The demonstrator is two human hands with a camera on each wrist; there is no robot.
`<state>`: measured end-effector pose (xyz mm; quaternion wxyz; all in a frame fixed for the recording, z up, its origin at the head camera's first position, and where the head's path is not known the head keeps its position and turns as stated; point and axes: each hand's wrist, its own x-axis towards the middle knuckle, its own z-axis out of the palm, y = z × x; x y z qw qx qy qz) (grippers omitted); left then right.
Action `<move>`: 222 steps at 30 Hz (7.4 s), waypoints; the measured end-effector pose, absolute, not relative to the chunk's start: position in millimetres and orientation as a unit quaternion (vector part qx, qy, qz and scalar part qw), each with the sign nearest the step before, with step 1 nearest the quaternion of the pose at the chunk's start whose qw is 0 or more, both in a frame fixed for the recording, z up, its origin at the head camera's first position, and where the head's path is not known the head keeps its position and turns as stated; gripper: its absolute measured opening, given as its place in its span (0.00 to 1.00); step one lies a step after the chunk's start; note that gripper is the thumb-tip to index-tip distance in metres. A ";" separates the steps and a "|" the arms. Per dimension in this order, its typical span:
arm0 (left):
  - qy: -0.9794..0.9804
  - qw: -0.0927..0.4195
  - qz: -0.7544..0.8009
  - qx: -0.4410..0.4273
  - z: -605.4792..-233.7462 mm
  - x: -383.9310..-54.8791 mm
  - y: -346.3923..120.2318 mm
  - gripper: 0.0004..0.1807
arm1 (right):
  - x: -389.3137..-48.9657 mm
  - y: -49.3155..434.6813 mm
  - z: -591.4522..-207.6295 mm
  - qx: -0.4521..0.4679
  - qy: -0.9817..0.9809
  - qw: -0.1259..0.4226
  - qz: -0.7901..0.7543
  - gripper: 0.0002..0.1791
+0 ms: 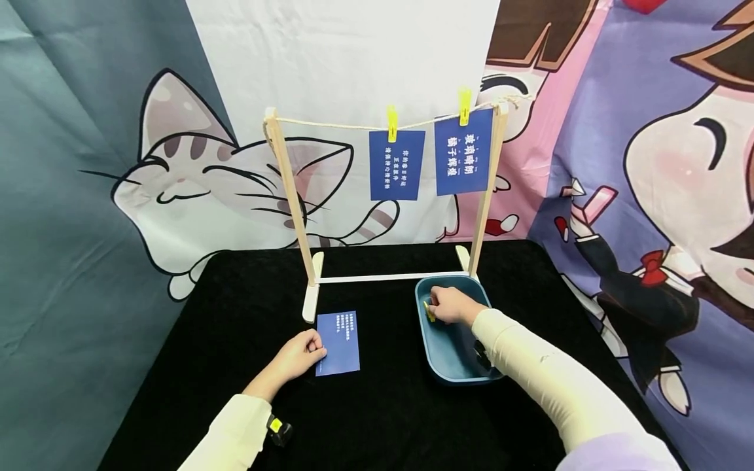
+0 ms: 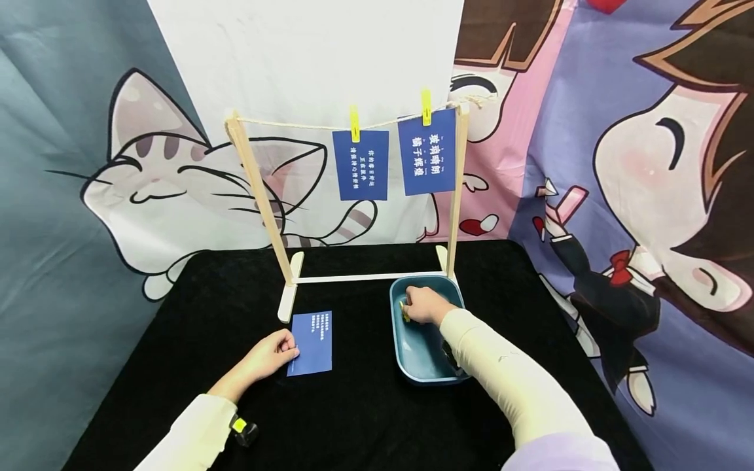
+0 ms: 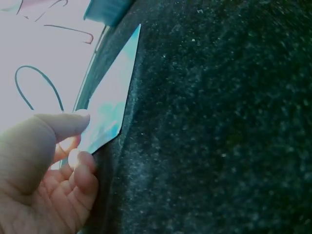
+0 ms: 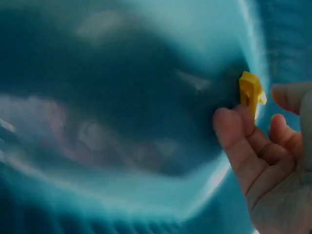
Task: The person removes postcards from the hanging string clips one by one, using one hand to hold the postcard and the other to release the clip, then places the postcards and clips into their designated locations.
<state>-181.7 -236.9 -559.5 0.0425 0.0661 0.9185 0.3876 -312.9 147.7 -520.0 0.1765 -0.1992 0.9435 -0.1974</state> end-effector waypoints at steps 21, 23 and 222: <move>0.887 -0.062 0.407 0.207 -375.0 -260.9 -202.4 0.04 | -313.0 92.7 -313.3 -0.541 0.838 0.037 -0.060 0.06; 0.876 -0.087 0.429 0.204 -351.3 -271.9 -191.6 0.06 | -315.3 84.5 -283.6 -0.561 0.822 -0.026 -0.100 0.06; 0.954 -0.050 0.290 0.060 -469.1 -218.0 -164.3 0.10 | -302.4 149.7 -377.9 -0.433 0.864 0.178 -0.187 0.05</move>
